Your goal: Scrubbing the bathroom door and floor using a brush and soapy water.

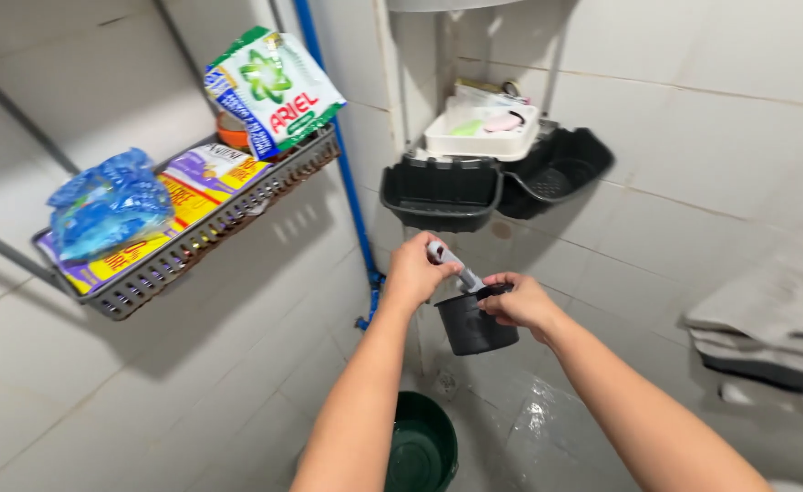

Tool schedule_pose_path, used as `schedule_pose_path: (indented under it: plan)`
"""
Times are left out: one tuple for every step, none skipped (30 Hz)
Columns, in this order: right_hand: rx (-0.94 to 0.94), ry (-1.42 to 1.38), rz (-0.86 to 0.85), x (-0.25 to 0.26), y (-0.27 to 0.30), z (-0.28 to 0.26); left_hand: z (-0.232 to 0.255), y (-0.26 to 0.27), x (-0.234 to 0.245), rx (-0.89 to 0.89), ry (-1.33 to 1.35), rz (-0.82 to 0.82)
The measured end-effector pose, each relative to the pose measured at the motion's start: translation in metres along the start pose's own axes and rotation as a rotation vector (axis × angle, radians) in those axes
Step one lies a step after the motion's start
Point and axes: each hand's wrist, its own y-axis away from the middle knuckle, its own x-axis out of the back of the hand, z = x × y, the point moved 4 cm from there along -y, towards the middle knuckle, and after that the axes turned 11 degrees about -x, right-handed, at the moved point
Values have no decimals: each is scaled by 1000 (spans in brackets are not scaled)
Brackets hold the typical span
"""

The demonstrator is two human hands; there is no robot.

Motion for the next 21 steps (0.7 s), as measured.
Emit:
schedule_pose_path:
  plan:
    - [28, -16, -15, -4, -9, -2, -17, -5, 0, 22, 166, 66]
    - [57, -32, -30, -8, -19, -4, -34, -10, -1, 40, 330, 134]
    - [63, -16, -49, -13, -29, -7, -46, -11, 1, 49, 323, 157]
    - [72, -33, -60, -16, -37, -7, -58, -11, 1, 69, 434, 222]
    - [81, -51, -71, -17, -45, -7, -69, -11, 1, 86, 545, 288]
    - [85, -39, -83, -18, -51, -12, -75, -14, 2, 91, 541, 305]
    - [85, -38, -102, -20, -57, -17, -82, -17, 4, 104, 456, 343]
    - [81, -35, -120, -19, -63, -19, -88, -19, 4, 122, 374, 378]
    - [80, -21, -130, -21, -66, -25, -87, -21, 4, 131, 373, 393]
    - [104, -6, -159, -25, -68, -30, -85, -21, 6, 118, 228, 405]
    - [128, 8, -188, -28, -70, -34, -83, -21, 7, 107, 83, 414]
    - [127, 19, -198, -32, -71, -38, -85, -22, 5, 116, 81, 425]
    - [182, 28, -238, -36, -70, -44, -87, -22, 3, 114, 67, 417]
    - [242, 37, -279, -41, -69, -52, -87, -24, 3, 109, 52, 413]
    - [246, 49, -291, -44, -71, -58, -88, -24, 2, 116, 48, 428]
    - [326, 63, -306, -49, -70, -65, -90, -23, 3, 142, 110, 427]
    - [407, 76, -321, -55, -68, -73, -92, -21, 4, 167, 172, 426]
    - [412, 82, -336, -60, -58, -81, -92, -18, 9, 172, 164, 441]
    - [483, 127, -288, -62, -46, -90, -92, -14, 14, 170, 194, 466]
    - [559, 170, -236, -65, -33, -102, -90, -13, 21, 161, 223, 492]
    - [570, 174, -249, -69, -30, -106, -88, -12, 29, 160, 214, 508]
